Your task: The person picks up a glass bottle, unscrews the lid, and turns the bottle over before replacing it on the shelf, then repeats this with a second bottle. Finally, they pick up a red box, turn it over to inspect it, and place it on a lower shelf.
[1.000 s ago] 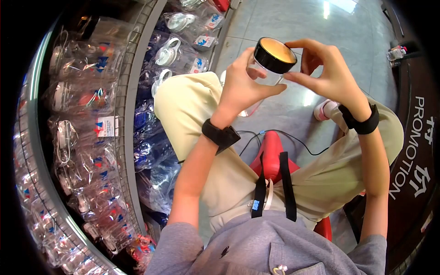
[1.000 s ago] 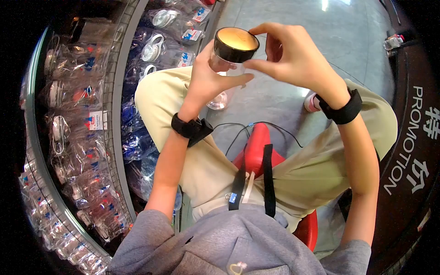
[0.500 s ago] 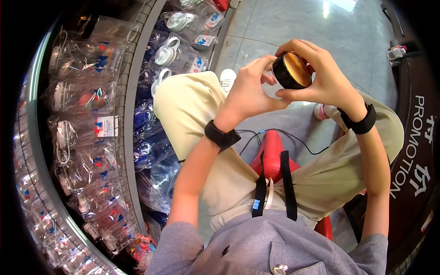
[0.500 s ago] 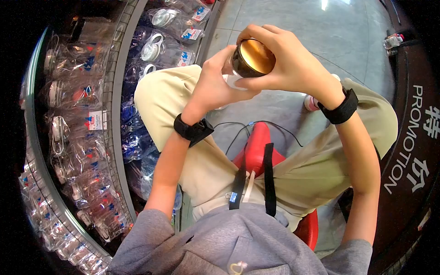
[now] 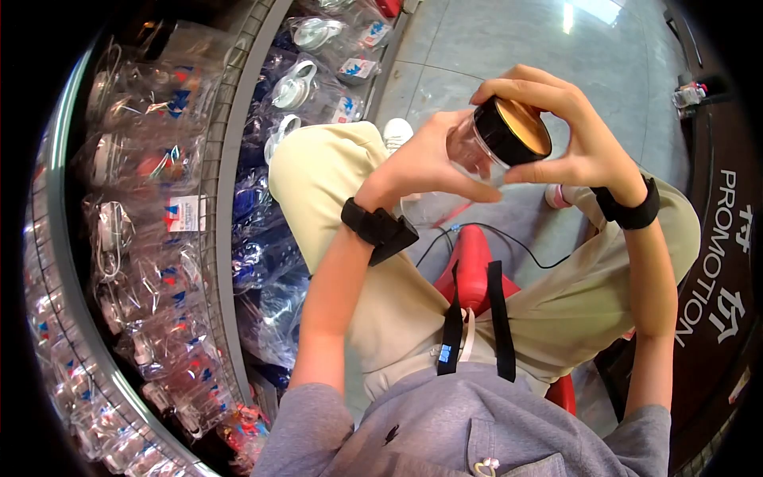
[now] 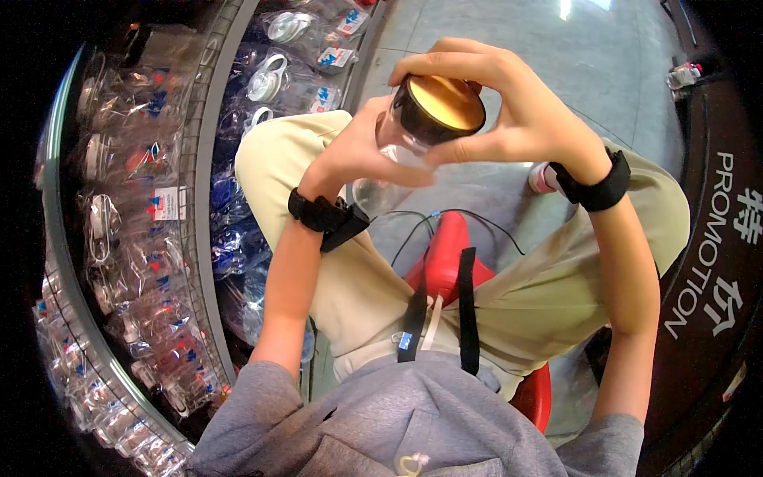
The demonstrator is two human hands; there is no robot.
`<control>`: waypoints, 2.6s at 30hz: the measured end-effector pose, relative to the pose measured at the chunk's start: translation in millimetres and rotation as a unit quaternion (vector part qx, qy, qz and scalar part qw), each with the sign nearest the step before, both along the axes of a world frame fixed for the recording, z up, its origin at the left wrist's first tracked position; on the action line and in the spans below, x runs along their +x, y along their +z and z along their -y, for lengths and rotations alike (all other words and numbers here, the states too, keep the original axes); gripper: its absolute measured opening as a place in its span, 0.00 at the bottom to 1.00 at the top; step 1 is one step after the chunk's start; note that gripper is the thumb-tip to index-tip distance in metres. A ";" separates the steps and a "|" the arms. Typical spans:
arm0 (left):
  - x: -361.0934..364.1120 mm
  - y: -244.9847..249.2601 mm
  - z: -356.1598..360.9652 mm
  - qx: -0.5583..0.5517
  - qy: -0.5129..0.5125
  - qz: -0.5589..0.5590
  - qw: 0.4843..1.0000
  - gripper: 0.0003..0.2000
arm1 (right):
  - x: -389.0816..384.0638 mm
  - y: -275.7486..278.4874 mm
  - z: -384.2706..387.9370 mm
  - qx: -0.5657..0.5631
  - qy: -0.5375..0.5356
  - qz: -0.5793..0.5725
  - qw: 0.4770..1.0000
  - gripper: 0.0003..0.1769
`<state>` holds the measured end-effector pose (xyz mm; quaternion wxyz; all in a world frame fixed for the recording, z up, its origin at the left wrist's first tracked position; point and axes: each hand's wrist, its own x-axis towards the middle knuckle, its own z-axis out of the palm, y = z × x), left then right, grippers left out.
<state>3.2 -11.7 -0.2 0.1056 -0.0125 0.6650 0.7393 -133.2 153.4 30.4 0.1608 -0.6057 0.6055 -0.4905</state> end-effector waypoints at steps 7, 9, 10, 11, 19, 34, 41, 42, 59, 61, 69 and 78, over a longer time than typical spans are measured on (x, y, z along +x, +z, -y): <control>0.2 -0.1 -2.8 0.020 -0.011 0.014 1.000 0.29 | -7.3 8.8 -9.2 0.047 0.009 0.034 0.998 0.40; -1.0 1.1 -1.7 -0.007 0.002 0.026 1.000 0.30 | -5.6 5.4 -6.8 0.040 0.005 0.042 0.998 0.40; -1.3 3.7 -2.5 -0.009 0.010 0.024 1.000 0.30 | -4.7 2.7 -5.0 0.027 -0.003 0.034 0.999 0.38; -1.6 7.7 -5.1 -0.011 0.017 0.021 1.000 0.30 | -3.5 -0.6 -3.7 0.015 -0.011 0.027 0.999 0.36; -4.7 -3.8 -11.7 -0.117 0.081 -0.007 0.990 0.34 | 10.1 -3.8 -1.1 0.078 -0.133 -0.029 0.988 0.31; -4.7 -8.5 -10.6 -0.126 0.070 -0.019 0.989 0.37 | 1.7 -1.9 -4.8 0.049 -0.064 0.113 0.990 0.30; -6.9 -19.2 -7.6 -0.222 0.168 -0.028 0.960 0.36 | -1.4 6.0 -5.4 0.265 -0.129 0.247 0.923 0.28; -7.2 -16.6 -5.8 -0.218 0.175 -0.020 0.960 0.36 | -5.0 9.4 -5.8 0.280 -0.130 0.243 0.919 0.26; -3.2 -0.9 -15.4 -0.102 0.079 -0.012 0.992 0.34 | 2.2 -7.4 3.1 0.029 -0.059 0.006 0.998 0.27; -4.9 -5.3 -15.9 -0.101 0.090 -0.021 0.991 0.34 | 3.2 -8.7 4.3 0.040 -0.079 0.034 0.996 0.27; -24.7 -28.1 -12.1 -0.381 0.291 -0.152 0.864 0.32 | 1.0 -51.8 15.2 0.033 -0.146 0.205 0.967 0.42; -22.8 -35.8 -9.6 -0.243 0.390 -0.109 0.882 0.37 | 31.3 -42.0 55.6 0.080 -0.111 0.403 0.905 0.25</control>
